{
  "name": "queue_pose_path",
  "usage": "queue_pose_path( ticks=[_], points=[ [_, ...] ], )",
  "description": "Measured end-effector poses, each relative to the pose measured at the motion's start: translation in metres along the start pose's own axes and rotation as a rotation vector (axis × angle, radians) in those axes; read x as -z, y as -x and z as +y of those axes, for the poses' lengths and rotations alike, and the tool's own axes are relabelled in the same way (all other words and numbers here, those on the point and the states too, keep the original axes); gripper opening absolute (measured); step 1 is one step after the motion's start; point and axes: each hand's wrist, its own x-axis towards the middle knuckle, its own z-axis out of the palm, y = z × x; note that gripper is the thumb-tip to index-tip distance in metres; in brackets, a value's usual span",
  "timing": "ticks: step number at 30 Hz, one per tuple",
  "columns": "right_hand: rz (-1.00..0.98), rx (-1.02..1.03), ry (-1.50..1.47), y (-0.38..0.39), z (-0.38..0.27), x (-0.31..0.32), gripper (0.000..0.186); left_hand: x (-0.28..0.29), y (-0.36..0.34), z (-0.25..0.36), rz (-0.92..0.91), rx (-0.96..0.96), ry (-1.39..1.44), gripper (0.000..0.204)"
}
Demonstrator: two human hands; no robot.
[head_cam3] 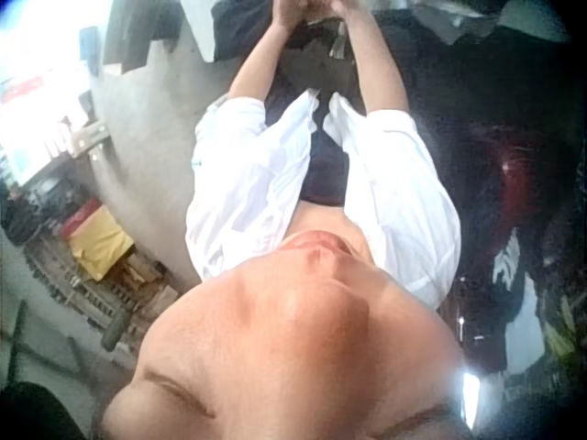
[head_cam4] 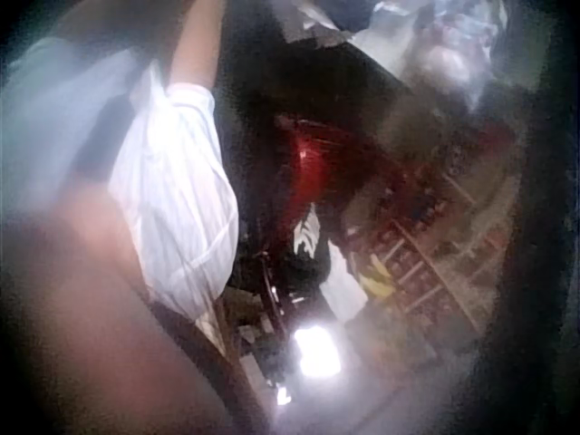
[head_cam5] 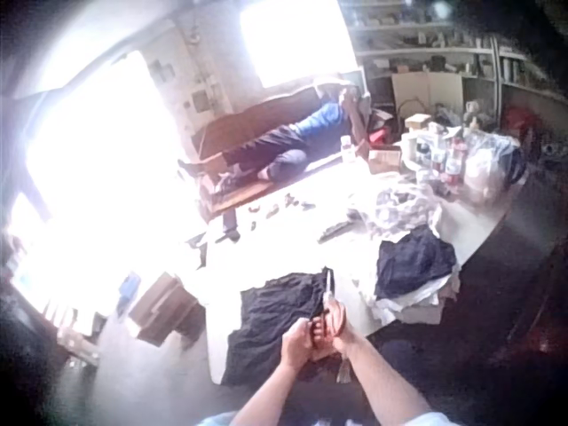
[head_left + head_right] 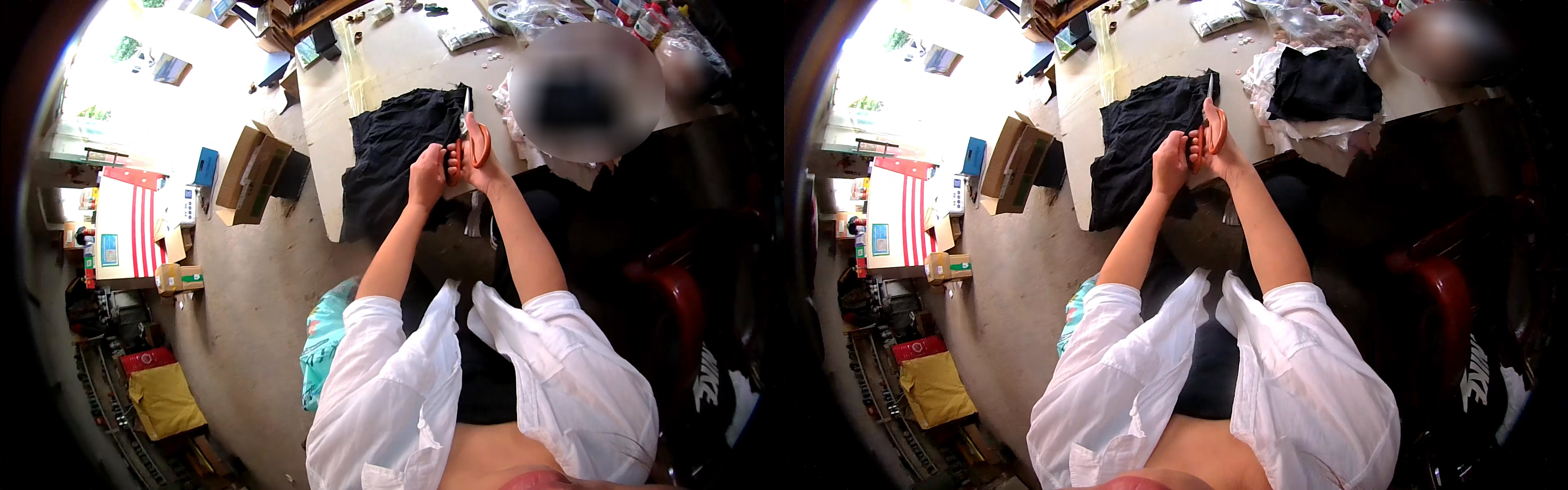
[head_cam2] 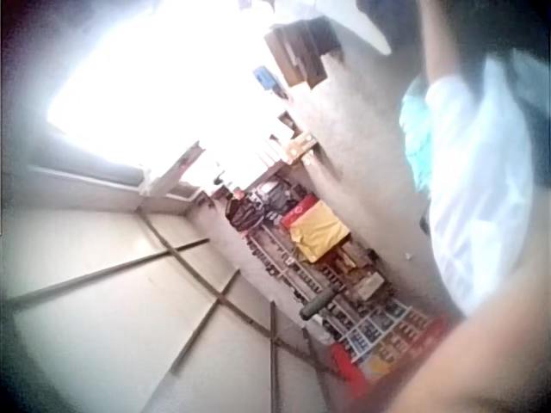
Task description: The person uses orange-handled scissors to cut a black t-shirt laid out on a table. They repeatedly trim the edges and sleeves of the garment, separating pieces of fabric and moving them aside. The task involves continuous cutting and repositioning of the shirt to access different areas.
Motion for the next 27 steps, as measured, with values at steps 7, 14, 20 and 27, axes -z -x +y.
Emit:
queue_pose_path(
  ticks=[7,14,20,27],
  points=[
    [-0.075,-0.093,-0.181,0.025,0.009,0.003,0.074,-0.001,0.001,-0.002,0.008,-0.006,-0.033,0.008],
    [-0.085,-0.052,-0.119,0.041,0.035,0.013,0.067,0.000,-0.001,-0.002,-0.019,-0.004,-0.039,0.018],
    [-0.118,-0.052,-0.080,0.024,0.015,0.007,0.074,0.000,-0.001,-0.009,-0.026,-0.006,0.060,0.021],
    [-0.231,-0.068,-0.123,0.030,0.027,0.005,0.076,-0.001,0.000,-0.010,-0.048,0.114,0.183,0.015]
  ],
)
